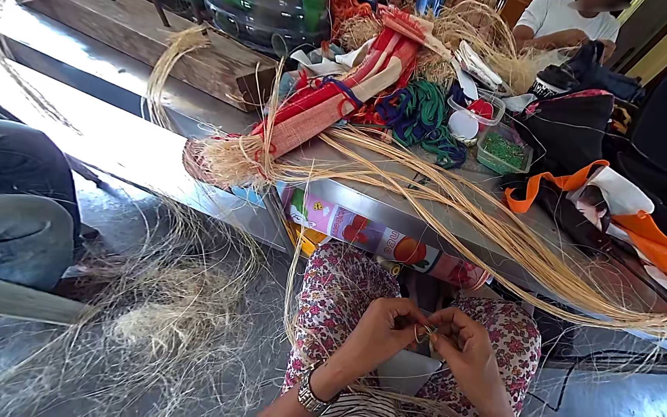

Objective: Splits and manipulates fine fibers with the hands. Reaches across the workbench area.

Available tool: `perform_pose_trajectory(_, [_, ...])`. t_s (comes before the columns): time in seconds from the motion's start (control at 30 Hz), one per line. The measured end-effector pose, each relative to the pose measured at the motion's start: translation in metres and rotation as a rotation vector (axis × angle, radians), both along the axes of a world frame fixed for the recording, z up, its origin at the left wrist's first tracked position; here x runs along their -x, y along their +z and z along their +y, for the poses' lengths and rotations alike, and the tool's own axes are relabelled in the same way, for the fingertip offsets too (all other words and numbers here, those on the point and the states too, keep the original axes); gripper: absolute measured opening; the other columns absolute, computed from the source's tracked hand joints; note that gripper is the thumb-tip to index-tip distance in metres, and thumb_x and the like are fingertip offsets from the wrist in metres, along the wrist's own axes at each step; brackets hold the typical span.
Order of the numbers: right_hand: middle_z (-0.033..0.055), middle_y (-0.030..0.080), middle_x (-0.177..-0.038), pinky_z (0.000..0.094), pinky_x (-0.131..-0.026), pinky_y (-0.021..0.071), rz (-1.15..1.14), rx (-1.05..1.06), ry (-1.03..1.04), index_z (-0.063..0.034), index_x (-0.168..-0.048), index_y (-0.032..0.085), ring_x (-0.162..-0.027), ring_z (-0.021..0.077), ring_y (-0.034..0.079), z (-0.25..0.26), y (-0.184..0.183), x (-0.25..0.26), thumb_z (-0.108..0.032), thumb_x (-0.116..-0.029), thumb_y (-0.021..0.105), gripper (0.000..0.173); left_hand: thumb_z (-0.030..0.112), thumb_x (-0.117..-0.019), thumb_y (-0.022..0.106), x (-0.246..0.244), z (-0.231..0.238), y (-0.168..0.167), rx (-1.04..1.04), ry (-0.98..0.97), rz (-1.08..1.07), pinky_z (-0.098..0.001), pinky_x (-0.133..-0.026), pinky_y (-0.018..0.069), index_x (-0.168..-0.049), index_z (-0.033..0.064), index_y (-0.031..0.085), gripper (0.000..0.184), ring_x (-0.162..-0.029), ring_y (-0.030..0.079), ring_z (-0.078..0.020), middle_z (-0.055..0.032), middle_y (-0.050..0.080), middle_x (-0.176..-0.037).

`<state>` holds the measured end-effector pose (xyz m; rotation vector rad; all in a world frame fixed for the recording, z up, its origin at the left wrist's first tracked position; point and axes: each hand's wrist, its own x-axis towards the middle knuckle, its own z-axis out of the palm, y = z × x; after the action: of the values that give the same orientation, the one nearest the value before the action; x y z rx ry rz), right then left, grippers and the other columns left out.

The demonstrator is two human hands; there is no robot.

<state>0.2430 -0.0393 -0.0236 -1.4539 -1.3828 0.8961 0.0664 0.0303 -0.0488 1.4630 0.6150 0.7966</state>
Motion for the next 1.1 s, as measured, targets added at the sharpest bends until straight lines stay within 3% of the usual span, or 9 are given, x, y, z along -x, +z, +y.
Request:
perform_pose_trajectory(0.17, [-0.0046,0.066,-0.073,0.008,-0.051,0.0433,-0.165,-0.196,-0.125,-0.0009,-0.098,0.072,-0.057,-0.008,0.052,-0.008,-0.009,0.009,-0.016,-0.0816,0.072,0.022,0.005,-0.0929,0.067,-0.005,-0.003,-0.001,0.044,0.023,0.011,-0.0161,-0.065,0.0579,-0.096,0.0037,0.073,0.007,-0.066,0.066,0.0007,0.0052,0.069,-0.08])
perform_pose_trajectory(0.33, [0.0014,0.067,-0.074,0.0064,-0.057,0.0488,-0.311,-0.391,-0.203,0.0003,-0.085,0.074,-0.06,-0.007,0.057,-0.006,-0.017,0.01,-0.008,-0.0813,0.066,0.012,0.006,-0.093,0.068,-0.007,-0.005,0.002,0.066,0.032,0.036,-0.0159,-0.062,0.0573,-0.095,0.0045,0.073,0.006,-0.064,0.065,0.0007,0.0059,0.069,-0.077])
perform_pose_trajectory(0.53, [0.0015,0.069,-0.076,0.0067,-0.059,0.0499,-0.212,-0.366,-0.167,0.002,-0.088,0.073,-0.063,-0.0077,0.059,-0.007,-0.016,0.009,-0.005,-0.0836,0.064,0.013,0.005,-0.0933,0.067,-0.003,-0.002,0.002,0.206,-0.066,-0.114,-0.0166,-0.061,0.0562,-0.094,0.0086,0.072,0.006,-0.064,0.065,0.0006,0.0093,0.069,-0.076])
perform_pose_trajectory(0.7, [-0.0007,0.072,-0.078,0.0091,-0.06,0.0525,-0.02,-0.271,-0.089,0.0013,-0.09,0.073,-0.065,-0.006,0.062,-0.006,-0.009,0.009,0.0,-0.0837,0.065,0.01,0.003,-0.091,0.065,0.005,0.007,-0.003,0.609,-0.369,-0.291,-0.0153,-0.061,0.0552,-0.091,0.0129,0.078,0.016,-0.063,0.065,0.0005,0.0055,0.072,-0.076])
perform_pose_trajectory(0.77, [-0.0017,0.072,-0.078,0.009,-0.061,0.0526,0.017,-0.281,-0.063,0.0008,-0.091,0.073,-0.065,-0.0061,0.062,-0.003,-0.011,0.011,0.0,-0.0852,0.066,0.01,0.002,-0.0927,0.063,0.007,0.007,-0.007,0.663,-0.409,-0.365,-0.0148,-0.063,0.0554,-0.094,0.0129,0.079,0.019,-0.065,0.066,0.0008,0.0046,0.073,-0.08])
perform_pose_trajectory(0.93, [0.0006,0.074,-0.086,0.0094,-0.069,0.054,-0.033,-0.31,-0.02,0.001,-0.1,0.076,-0.072,-0.0055,0.064,0.002,-0.02,0.01,-0.006,-0.0931,0.063,0.016,-0.004,-0.0927,0.059,0.01,0.004,-0.011,0.653,-0.246,-0.474,-0.0182,-0.072,0.0581,-0.106,0.0094,0.079,0.028,-0.072,0.069,-0.0027,0.0021,0.076,-0.087])
perform_pose_trajectory(1.1, [0.0013,0.071,-0.082,0.0077,-0.068,0.0515,-0.134,-0.273,0.073,-0.0008,-0.095,0.078,-0.072,-0.0066,0.061,-0.004,-0.025,0.005,-0.01,-0.0924,0.065,0.016,-0.005,-0.0925,0.059,0.021,0.011,-0.015,0.538,-0.11,-0.446,-0.0214,-0.076,0.0598,-0.117,0.0076,0.076,0.032,-0.079,0.072,-0.0052,0.0018,0.077,-0.093])
